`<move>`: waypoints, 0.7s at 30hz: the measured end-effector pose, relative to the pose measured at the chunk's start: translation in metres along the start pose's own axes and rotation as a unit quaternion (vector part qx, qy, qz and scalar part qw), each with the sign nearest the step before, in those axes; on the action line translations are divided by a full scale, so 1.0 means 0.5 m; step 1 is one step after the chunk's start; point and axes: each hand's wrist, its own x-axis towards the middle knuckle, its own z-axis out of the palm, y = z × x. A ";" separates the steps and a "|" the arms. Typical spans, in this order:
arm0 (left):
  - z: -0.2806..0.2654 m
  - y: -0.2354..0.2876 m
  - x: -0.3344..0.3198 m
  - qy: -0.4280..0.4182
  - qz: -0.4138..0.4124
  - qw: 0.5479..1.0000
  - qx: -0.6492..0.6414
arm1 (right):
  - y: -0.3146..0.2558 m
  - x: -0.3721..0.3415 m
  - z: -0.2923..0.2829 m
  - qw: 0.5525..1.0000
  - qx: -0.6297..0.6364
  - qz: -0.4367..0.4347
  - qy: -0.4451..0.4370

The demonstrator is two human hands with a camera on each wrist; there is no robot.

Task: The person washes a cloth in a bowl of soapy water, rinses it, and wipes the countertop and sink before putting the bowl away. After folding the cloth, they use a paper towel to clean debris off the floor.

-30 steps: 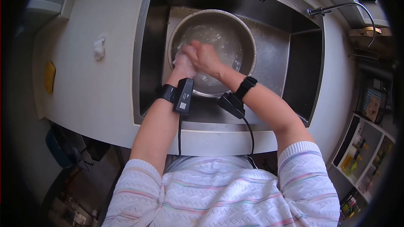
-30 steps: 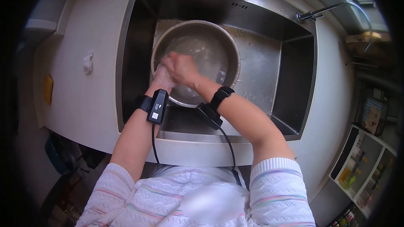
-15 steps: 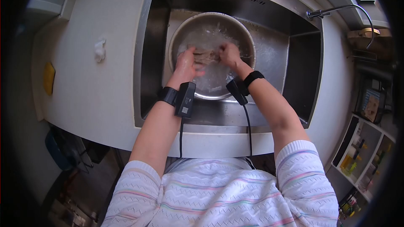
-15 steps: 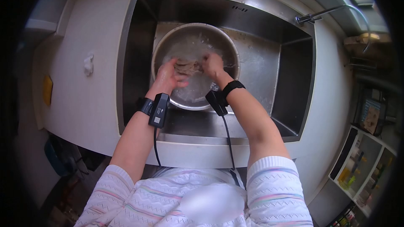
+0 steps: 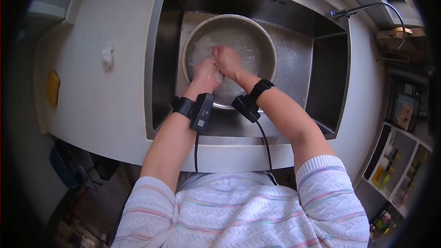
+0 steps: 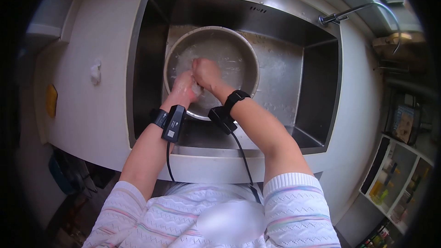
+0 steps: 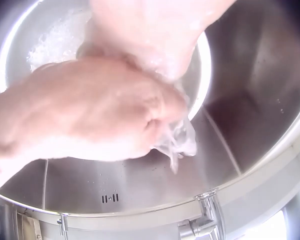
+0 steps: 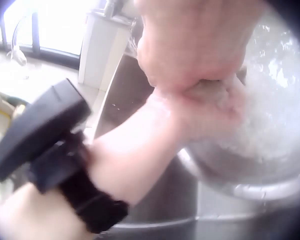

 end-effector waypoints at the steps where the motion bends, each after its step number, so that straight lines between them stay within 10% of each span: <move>1: 0.002 0.000 -0.002 -0.019 -0.018 1.000 -0.003 | 0.012 0.003 0.001 1.000 -0.017 0.008 0.002; 9: -0.020 -0.003 0.023 -0.159 -0.087 0.983 0.020 | 0.013 -0.030 -0.035 0.999 -0.008 0.033 -0.001; 12: 0.001 -0.003 0.041 -0.087 -0.013 0.994 -0.067 | 0.072 -0.025 -0.058 0.997 0.028 0.071 -0.015; 14: 0.013 0.037 -0.006 -0.054 0.021 0.995 -0.075 | 0.040 -0.050 -0.134 0.909 0.188 0.272 -0.254; 17: 0.013 0.039 -0.018 0.001 0.110 0.994 -0.025 | 0.026 -0.085 -0.171 0.879 0.266 0.213 -0.334; 21: 0.027 0.031 -0.039 0.036 0.119 0.992 0.017 | 0.054 -0.071 -0.166 0.775 0.524 0.272 -0.223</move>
